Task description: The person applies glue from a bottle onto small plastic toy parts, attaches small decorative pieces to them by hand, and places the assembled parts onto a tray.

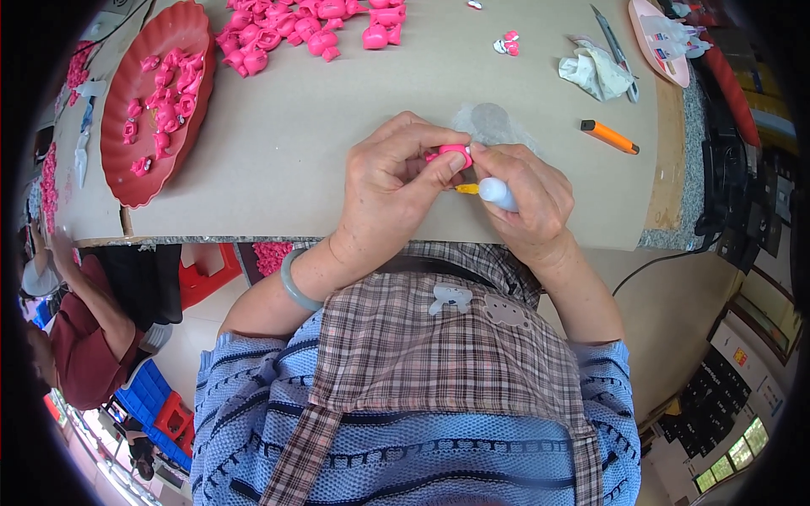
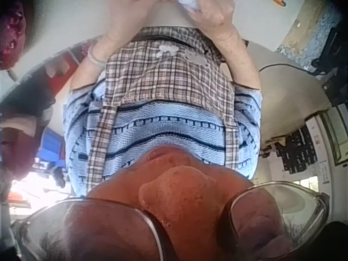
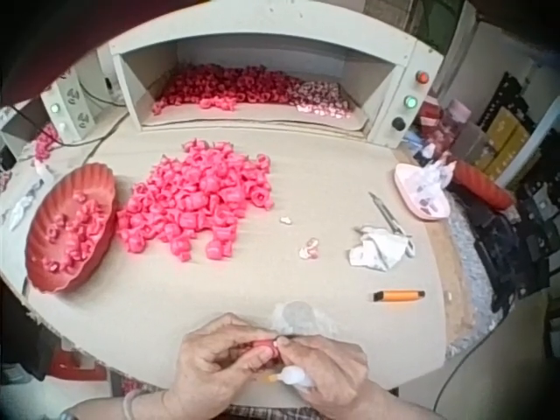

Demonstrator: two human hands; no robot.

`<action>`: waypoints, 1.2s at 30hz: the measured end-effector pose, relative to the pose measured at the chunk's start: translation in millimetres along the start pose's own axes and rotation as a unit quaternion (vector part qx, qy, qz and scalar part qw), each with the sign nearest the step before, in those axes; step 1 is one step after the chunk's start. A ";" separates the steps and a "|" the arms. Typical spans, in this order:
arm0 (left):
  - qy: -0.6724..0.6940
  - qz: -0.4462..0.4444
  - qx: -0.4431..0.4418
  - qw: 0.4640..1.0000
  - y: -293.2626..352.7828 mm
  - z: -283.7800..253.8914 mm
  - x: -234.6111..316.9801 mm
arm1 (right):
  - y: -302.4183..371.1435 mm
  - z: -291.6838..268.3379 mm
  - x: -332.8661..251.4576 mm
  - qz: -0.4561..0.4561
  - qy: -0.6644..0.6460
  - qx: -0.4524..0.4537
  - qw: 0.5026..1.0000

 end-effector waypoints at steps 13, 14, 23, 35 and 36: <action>0.050 -0.029 -0.024 0.998 2.7 1.0 0.0 | -5.1 -4.1 -7.7 -0.008 -0.001 -0.016 1.000; 0.049 -0.027 -0.024 0.998 3.1 1.2 -0.1 | -4.7 -4.5 -7.5 -0.008 -0.002 -0.016 1.000; 0.033 -0.017 -0.019 0.999 2.1 -1.1 -1.8 | -4.2 -1.1 -5.8 -0.017 -0.008 -0.021 1.000; 0.032 -0.001 -0.004 0.999 -2.4 -3.8 0.0 | -8.4 2.0 -3.2 -0.003 -0.016 -0.027 0.999; 0.032 0.003 -0.004 0.999 -2.9 -5.1 3.8 | -13.1 1.6 -3.2 0.015 -0.027 -0.025 0.999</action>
Point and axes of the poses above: each hand's wrist, its own y-axis away from the middle knuckle, its own z-axis out of the palm, x = y × z, the point moved 9 cm from there along -y, towards the middle knuckle, and after that the axes turned 11 degrees about x, right-handed, at the moved point
